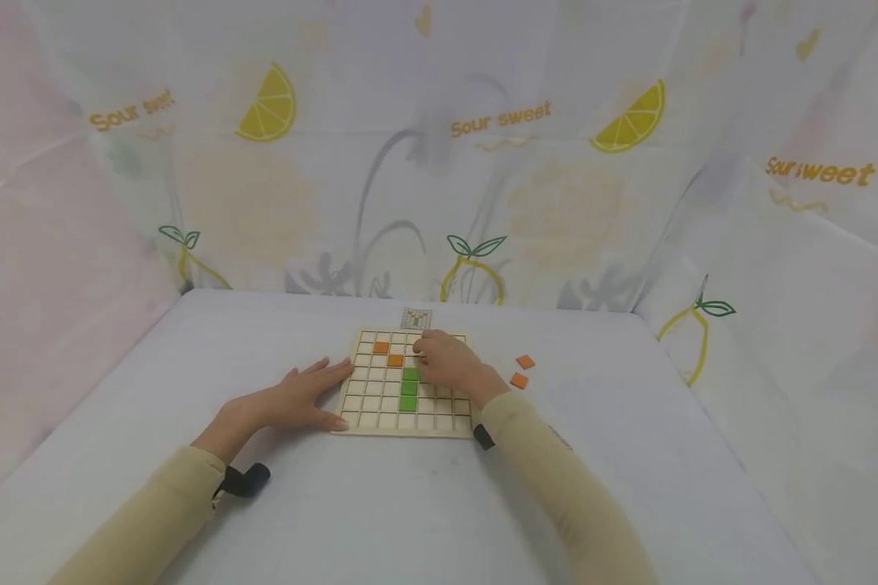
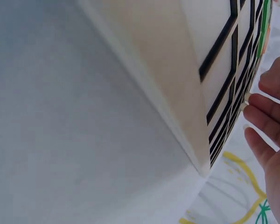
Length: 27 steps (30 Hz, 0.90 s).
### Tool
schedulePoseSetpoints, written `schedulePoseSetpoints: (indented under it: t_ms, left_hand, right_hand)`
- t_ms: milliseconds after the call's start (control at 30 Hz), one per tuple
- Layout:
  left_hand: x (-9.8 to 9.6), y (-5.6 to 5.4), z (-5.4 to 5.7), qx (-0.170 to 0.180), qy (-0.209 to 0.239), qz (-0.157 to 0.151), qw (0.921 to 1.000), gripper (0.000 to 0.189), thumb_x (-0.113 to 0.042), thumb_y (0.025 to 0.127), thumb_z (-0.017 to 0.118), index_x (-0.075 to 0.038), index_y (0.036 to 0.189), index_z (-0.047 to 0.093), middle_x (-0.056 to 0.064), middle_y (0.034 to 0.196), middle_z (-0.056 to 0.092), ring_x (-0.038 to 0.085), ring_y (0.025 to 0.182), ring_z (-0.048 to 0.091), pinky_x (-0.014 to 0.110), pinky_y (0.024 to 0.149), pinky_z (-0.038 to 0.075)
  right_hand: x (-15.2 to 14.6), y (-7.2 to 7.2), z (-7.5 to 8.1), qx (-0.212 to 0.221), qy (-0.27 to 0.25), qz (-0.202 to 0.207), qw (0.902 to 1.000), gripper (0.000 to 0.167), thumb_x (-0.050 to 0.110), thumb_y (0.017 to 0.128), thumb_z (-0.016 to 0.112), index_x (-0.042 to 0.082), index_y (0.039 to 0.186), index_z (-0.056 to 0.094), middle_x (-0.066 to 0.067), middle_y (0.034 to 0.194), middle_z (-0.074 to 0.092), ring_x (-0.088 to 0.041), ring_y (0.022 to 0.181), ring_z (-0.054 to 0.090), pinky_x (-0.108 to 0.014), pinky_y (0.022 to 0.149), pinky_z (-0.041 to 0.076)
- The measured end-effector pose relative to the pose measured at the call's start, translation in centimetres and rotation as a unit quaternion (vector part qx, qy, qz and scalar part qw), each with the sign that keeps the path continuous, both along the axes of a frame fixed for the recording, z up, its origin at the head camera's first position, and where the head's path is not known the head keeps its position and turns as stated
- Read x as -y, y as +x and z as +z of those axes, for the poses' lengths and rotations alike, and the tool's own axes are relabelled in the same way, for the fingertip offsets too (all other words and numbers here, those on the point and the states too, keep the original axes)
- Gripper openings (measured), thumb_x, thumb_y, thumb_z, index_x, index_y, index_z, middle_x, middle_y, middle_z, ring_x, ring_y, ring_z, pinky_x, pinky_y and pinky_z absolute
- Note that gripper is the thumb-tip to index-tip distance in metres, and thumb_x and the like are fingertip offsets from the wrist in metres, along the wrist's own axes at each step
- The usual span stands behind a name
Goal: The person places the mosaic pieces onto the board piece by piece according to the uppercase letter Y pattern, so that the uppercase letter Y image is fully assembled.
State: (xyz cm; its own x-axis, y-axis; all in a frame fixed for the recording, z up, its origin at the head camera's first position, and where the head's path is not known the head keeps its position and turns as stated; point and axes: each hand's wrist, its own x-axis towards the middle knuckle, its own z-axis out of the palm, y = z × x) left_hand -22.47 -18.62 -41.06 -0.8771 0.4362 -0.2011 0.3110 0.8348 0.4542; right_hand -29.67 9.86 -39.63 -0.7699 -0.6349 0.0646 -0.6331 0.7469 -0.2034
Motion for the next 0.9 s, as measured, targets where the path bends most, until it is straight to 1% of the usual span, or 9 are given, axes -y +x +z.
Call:
schedulePoseSetpoints:
  t_ms: [100, 367, 533, 733, 900]
  left_hand:
    - [0.0, -0.1, 0.0, -0.002, -0.003, -0.001, 1.0, 0.106, -0.061, 0.078, 0.074, -0.016, 0.16, 0.023, 0.004, 0.168, 0.018, 0.04, 0.155, 0.006, 0.073, 0.118, 0.001]
    - [-0.1, -0.1, 0.0, -0.005, -0.002, -0.002, 1.0, 0.105, -0.059, 0.079, 0.075, -0.016, 0.159, 0.023, 0.005, 0.167, 0.019, 0.041, 0.155, 0.006, 0.073, 0.118, 0.001]
    - [-0.1, 0.1, 0.1, -0.005, -0.002, -0.002, 1.0, 0.106, -0.06, 0.078, 0.075, -0.015, 0.159, 0.023, 0.005, 0.167, 0.02, 0.041, 0.155, 0.007, 0.072, 0.118, 0.002]
    - [-0.2, 0.3, 0.5, 0.003, -0.002, 0.0, 1.0, 0.105, -0.06, 0.079, 0.074, -0.015, 0.159, 0.023, 0.004, 0.168, 0.019, 0.039, 0.155, 0.005, 0.07, 0.119, 0.001]
    - [-0.4, 0.4, 0.7, 0.008, 0.001, -0.003, 1.0, 0.106, -0.06, 0.079, 0.074, -0.014, 0.159, 0.023, 0.005, 0.168, 0.018, 0.04, 0.155, 0.005, 0.07, 0.119, 0.0]
  right_hand:
    - [-0.5, 0.0, 0.1, -0.003, -0.006, 0.001, 1.0, 0.027, 0.007, 0.097, 0.054, 0.006, 0.119, 0.069, -0.007, 0.111, 0.065, -0.021, 0.097, 0.061, -0.034, 0.085, 0.054]
    - [-1.6, 0.0, -0.2, -0.024, -0.005, -0.005, 0.9997, 0.027, 0.006, 0.095, 0.056, 0.005, 0.117, 0.07, -0.008, 0.107, 0.066, -0.021, 0.098, 0.063, -0.034, 0.089, 0.054]
    - [-2.1, 0.0, -0.4, -0.023, 0.004, -0.014, 0.9996, 0.025, 0.009, 0.097, 0.056, 0.006, 0.117, 0.07, -0.007, 0.108, 0.066, -0.02, 0.098, 0.062, -0.034, 0.09, 0.054]
    - [-2.7, 0.2, 0.0, -0.014, 0.003, -0.025, 0.9996, 0.025, 0.01, 0.097, 0.056, 0.006, 0.117, 0.07, -0.006, 0.104, 0.064, -0.02, 0.094, 0.06, -0.035, 0.087, 0.053]
    - [-3.4, 0.3, 0.0, -0.015, 0.016, -0.032, 0.9993, 0.025, 0.01, 0.097, 0.055, 0.007, 0.117, 0.07, -0.006, 0.106, 0.065, -0.02, 0.098, 0.061, -0.035, 0.089, 0.054]
